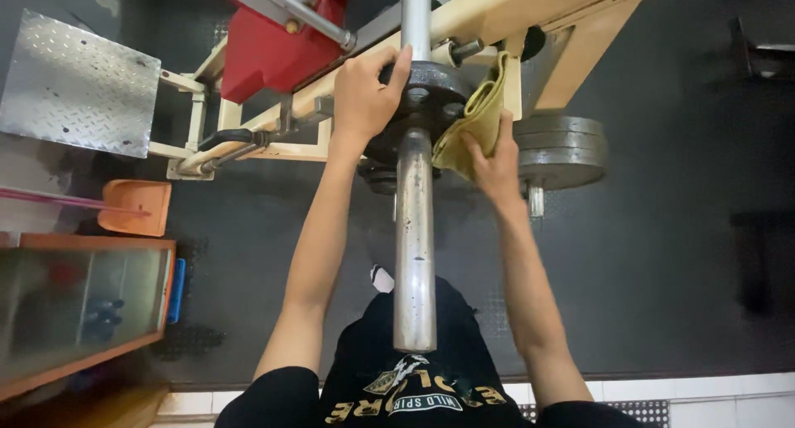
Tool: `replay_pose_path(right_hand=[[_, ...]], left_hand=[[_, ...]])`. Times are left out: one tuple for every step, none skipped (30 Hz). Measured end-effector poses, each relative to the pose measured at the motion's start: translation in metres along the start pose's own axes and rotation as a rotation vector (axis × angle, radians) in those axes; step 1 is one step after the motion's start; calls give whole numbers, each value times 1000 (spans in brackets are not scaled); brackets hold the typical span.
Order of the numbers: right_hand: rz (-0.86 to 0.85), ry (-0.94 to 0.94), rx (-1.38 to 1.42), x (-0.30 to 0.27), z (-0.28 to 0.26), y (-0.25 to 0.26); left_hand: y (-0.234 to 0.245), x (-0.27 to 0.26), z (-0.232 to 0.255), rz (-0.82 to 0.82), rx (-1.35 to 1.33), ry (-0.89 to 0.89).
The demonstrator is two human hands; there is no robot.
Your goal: Wiping down weight plates and a weight-lifting machine using a yellow cleaning cloth.
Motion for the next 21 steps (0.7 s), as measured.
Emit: replay_pose_path(right_hand=[[-114,-46,-92,5,-5,11],[-228,-93,-184,10,-9,22],[-220,-96,-189,14,-12,35],[-200,2,-272,17,-16,49],[-185,98,-356,20,-20,63],[-182,93,-362,25,-33,65],[-82,125,-268,31,-48,69],[17,158,-174,36,-62,73],[18,157,-177,37,-41,74],[-27,133,-151,38,-19,74],[-72,109,-127,39,4,74],[-70,108,-131,56,-28,49],[-263,179,-203,68,-61,23],[-457,249,-271,81,-93,-4],[-453,234,-273,80,-96,-11],[-411,350,-240,80,-100,-17],[-364,475,-208,82,-104,-25],[-354,467,-212,81,-102,-24],[-326,448,-183,81,-101,-24],[-297,428,-155,81,-100,-24],[-298,420,-152,73,-92,-24]], left_hand=[[-1,2,0,-5,4,-3],[-3,3,0,-9,7,-6],[-4,1,-4,-17,3,-11],[-4,0,-9,-10,-11,-4],[-5,-3,-15,-3,-25,8],[-7,-6,-22,-10,-30,8],[-7,-8,-29,7,-97,15],[-7,-11,-36,23,-165,22],[-13,-17,-56,20,-167,22],[-19,-24,-77,51,-210,49],[-27,-29,-97,82,-254,76],[-38,-34,-120,79,-257,76],[-50,-45,-144,69,-350,194],[-63,-57,-168,57,-440,314],[-66,-62,-169,43,-439,321],[-67,-67,-170,128,-544,301],[-68,-67,-173,213,-645,270],[-69,-67,-174,201,-644,268],[-70,-67,-176,158,-788,314],[-71,-67,-177,112,-930,357],[-78,-72,-190,109,-926,364]])
Point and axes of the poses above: each hand's wrist, its own x-axis towards the middle knuckle, its own y-axis out of the back of the hand, z = x × y, the point moved 2 cm from there along x, towards the middle knuckle, and after that the axes turned 8 degrees about y, right-handed, at the moved point
